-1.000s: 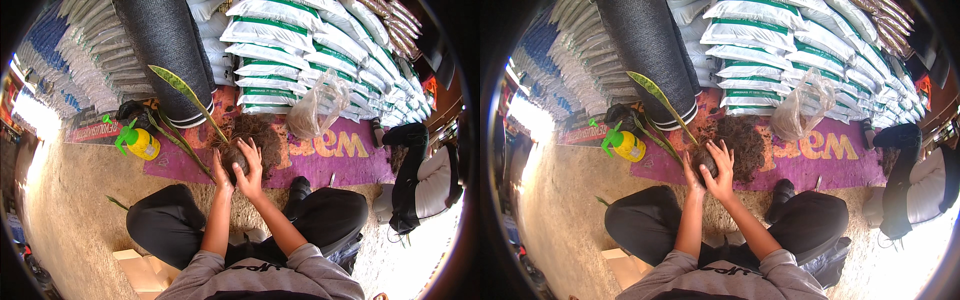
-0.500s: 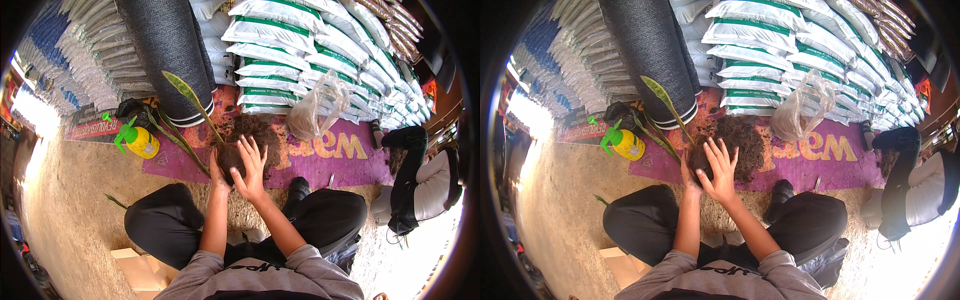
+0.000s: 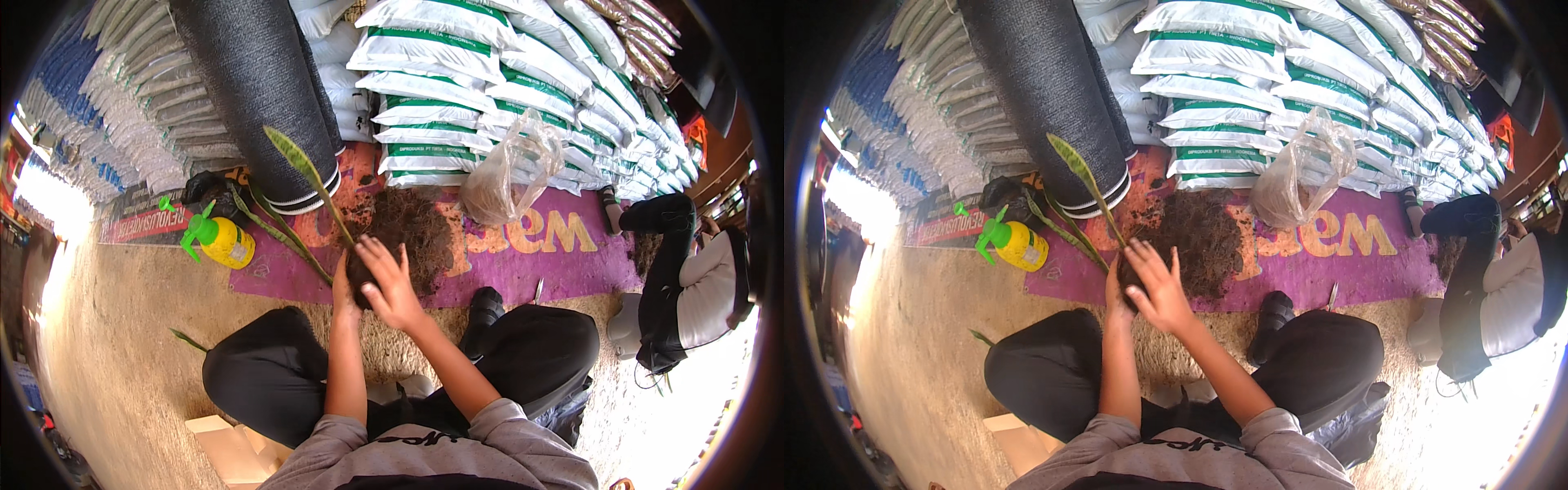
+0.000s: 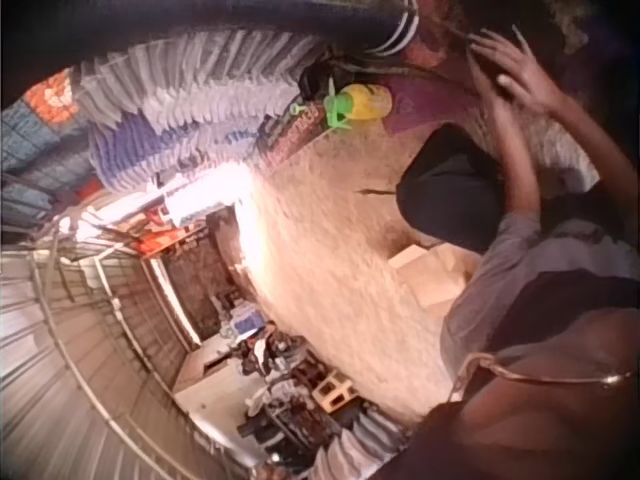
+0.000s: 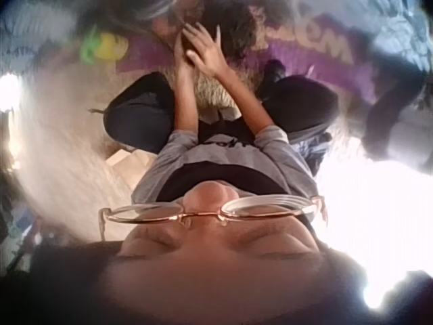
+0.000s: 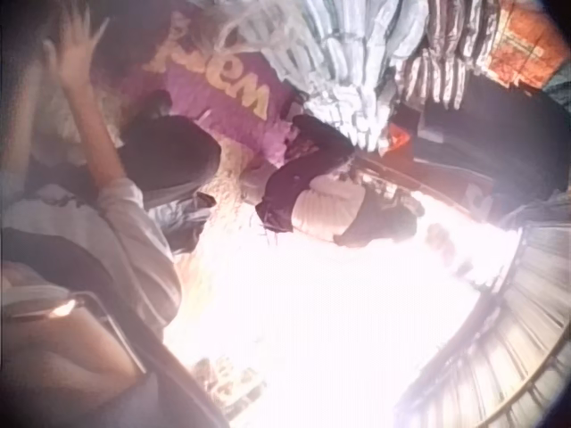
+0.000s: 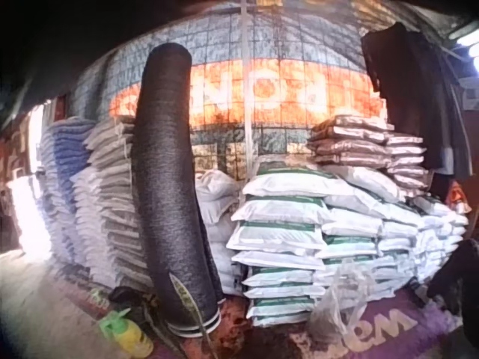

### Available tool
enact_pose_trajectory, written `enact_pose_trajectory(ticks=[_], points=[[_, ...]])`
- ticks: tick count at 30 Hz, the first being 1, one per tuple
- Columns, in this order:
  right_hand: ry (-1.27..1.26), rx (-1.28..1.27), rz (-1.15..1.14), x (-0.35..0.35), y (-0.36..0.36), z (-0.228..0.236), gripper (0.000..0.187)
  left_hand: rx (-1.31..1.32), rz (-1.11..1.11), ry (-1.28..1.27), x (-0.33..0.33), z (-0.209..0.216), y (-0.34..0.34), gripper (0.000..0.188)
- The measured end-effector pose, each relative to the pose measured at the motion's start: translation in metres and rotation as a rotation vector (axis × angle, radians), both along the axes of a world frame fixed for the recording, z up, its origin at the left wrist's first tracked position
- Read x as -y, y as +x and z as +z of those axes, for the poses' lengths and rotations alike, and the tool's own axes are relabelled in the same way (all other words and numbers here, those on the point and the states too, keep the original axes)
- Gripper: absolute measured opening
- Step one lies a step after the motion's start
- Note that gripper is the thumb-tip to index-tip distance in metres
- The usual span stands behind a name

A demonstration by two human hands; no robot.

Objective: The person sits on the floor and repeatedly packs soil around the root ball of a small plant, shaping it into a compact sphere by hand. The person handles the plant and soil directly without using tools.

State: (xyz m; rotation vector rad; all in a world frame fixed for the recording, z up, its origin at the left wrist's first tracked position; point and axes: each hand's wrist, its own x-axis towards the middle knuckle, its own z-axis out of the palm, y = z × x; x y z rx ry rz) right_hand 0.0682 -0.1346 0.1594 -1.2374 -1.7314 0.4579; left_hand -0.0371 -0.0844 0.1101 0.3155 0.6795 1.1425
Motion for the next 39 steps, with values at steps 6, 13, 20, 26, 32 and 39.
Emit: enact_pose_trajectory(ticks=[6, 13, 20, 26, 32, 39], points=[[-0.057, -0.745, -0.561, -0.028, 0.105, -0.047, 0.053, 0.000, 0.025, -0.022, -0.014, -0.018, -0.026, 0.042], [-0.108, -1.430, -0.881, -0.031, 0.168, -0.119, 0.052, -0.043, -0.001, -0.075, -0.027, -0.028, -0.018, 0.038], [-0.230, -1.201, -0.888, -0.111, 0.169, -0.158, 0.031, -0.086, -0.115, -0.066, -0.047, -0.041, 0.006, 0.038], [-0.317, -0.262, -0.643, -0.169, 0.165, -0.198, 0.044, -0.050, -0.195, -0.044, -0.054, -0.081, -0.005, 0.043], [-0.758, 0.614, -0.106, -0.178, 0.125, -0.218, 0.083, -0.196, -0.065, -0.140, -0.057, -0.083, -0.004, 0.043], [-0.545, 0.657, -0.231, -0.153, 0.121, -0.241, 0.051, -0.077, -0.088, -0.172, -0.056, -0.099, -0.019, 0.044]])
